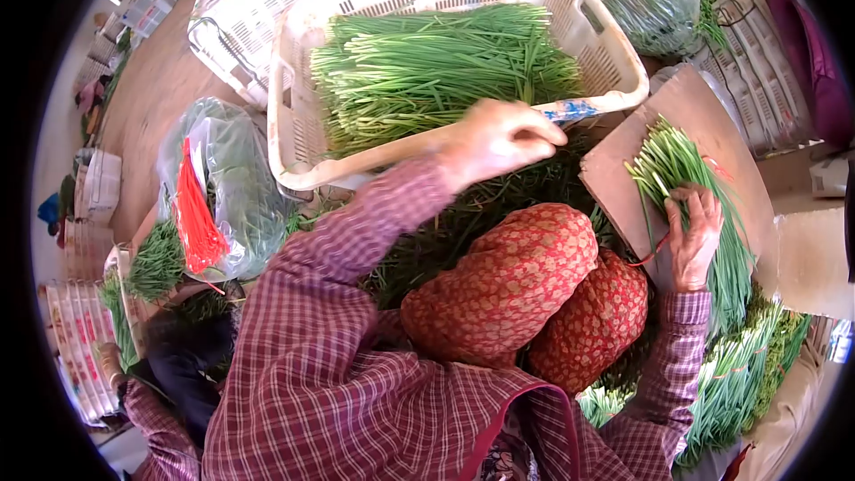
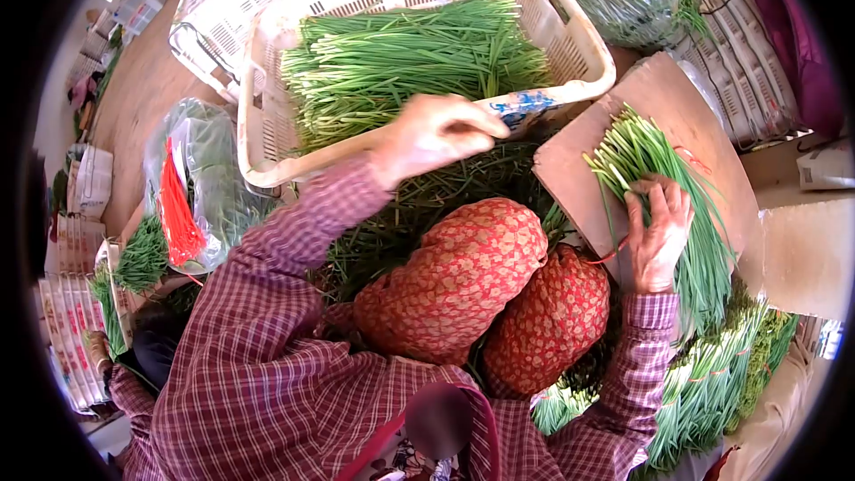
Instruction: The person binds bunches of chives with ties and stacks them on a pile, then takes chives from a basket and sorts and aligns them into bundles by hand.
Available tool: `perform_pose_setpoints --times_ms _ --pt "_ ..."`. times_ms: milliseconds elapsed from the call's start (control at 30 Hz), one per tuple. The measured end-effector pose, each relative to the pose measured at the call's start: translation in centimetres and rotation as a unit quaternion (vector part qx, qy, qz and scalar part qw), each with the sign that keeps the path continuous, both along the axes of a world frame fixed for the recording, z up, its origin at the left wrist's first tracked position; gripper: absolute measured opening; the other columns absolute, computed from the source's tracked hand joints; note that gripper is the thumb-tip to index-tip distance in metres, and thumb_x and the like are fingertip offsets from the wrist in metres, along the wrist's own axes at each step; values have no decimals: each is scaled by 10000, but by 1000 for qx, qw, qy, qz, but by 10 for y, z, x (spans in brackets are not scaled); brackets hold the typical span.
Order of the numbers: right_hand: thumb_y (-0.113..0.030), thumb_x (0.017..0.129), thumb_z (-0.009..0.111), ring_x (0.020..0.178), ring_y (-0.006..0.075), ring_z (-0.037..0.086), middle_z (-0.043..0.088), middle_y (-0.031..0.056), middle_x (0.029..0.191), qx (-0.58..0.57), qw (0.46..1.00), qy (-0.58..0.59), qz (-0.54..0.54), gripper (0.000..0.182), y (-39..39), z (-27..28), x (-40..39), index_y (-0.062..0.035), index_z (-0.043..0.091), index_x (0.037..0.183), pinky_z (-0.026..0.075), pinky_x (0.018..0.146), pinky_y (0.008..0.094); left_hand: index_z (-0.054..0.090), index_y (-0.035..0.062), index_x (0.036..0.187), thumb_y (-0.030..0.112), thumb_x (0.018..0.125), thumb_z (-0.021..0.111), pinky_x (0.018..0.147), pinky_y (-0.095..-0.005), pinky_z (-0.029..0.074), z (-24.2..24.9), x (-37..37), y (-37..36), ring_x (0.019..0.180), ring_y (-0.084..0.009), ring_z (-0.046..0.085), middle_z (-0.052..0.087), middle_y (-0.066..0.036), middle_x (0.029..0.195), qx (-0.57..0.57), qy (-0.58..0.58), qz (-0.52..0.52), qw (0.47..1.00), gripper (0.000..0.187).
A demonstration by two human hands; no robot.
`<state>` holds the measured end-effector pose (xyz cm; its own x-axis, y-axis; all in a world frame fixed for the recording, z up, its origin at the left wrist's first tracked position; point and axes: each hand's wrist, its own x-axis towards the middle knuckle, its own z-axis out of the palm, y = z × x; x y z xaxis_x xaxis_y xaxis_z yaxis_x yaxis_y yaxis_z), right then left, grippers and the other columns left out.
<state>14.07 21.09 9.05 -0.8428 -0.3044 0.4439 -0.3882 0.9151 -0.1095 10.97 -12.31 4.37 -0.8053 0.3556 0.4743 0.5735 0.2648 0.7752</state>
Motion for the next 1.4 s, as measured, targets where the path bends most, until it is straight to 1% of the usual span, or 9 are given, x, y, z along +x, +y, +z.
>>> perform_pose_setpoints --times_ms 67,267,300,400,533,700,1067,1233,1400 --pt "-180 815 670 1015 301 543 613 86 1034 71 997 -10 -6 199 -5 12 -6 -70 645 978 399 892 430 706 88 1002 138 845 689 744 -293 571 14 17 -50 822 -165 679 708 -74 966 -66 -13 98 993 165" --pt "-223 838 677 905 384 608 625 184 1003 -61 982 -32 176 380 -81 63 -45 -19 585 1145 481 807 434 691 61 1018 3 864 639 876 -262 506 -12 22 -189 934 -122 629 697 -46 1019 193 -150 292 925 173" --pt "-280 860 664 989 361 619 639 185 1056 -68 974 -41 214 402 -102 62 -59 -22 588 1159 490 850 414 642 24 1123 29 873 638 930 -281 475 -11 20 -194 998 -144 608 670 -71 1093 33 -136 374 917 251" --pt "-423 904 579 1200 295 540 527 152 1340 3 953 -145 267 595 -172 34 -112 -62 446 1358 458 991 445 533 -23 1268 97 849 690 1053 -334 389 -35 0 -208 1221 -251 497 553 -176 1283 92 -179 428 881 463" --pt "-470 872 599 1277 317 462 443 172 1414 61 935 -205 282 705 -274 -12 -170 -60 376 1401 387 1059 469 419 -61 1357 205 849 710 1089 -371 339 -45 -23 -194 1298 -302 416 421 -232 1409 80 -185 479 854 643" --pt "-551 804 641 1330 294 400 410 144 1446 105 928 -210 289 869 -352 -63 -218 -79 304 1450 324 1101 467 485 -28 1320 255 835 724 943 -331 464 -74 -38 -209 1068 -258 617 635 -187 1173 -46 -237 438 866 610" --pt "-632 658 701 1377 343 312 314 215 1488 172 883 -285 331 1071 -422 -94 -236 -111 256 1482 287 1127 447 658 79 1130 275 809 716 933 -353 469 -48 -29 -192 1063 -284 613 649 -161 1110 -251 -260 423 831 380" --pt "-605 708 680 1169 350 542 539 213 1303 79 897 -242 361 901 -413 -105 -239 -103 399 1401 417 1010 412 657 92 1136 253 797 735 930 -352 471 -49 -29 -192 1063 -281 614 647 -154 1124 -236 -254 436 831 384" --pt "-551 739 700 1154 304 552 565 193 1263 -35 908 -242 340 835 -393 -121 -253 -47 447 1355 421 1018 370 556 20 1267 220 762 767 970 -377 458 -63 -33 -200 1148 -317 563 577 -223 1230 -111 -206 464 854 582"
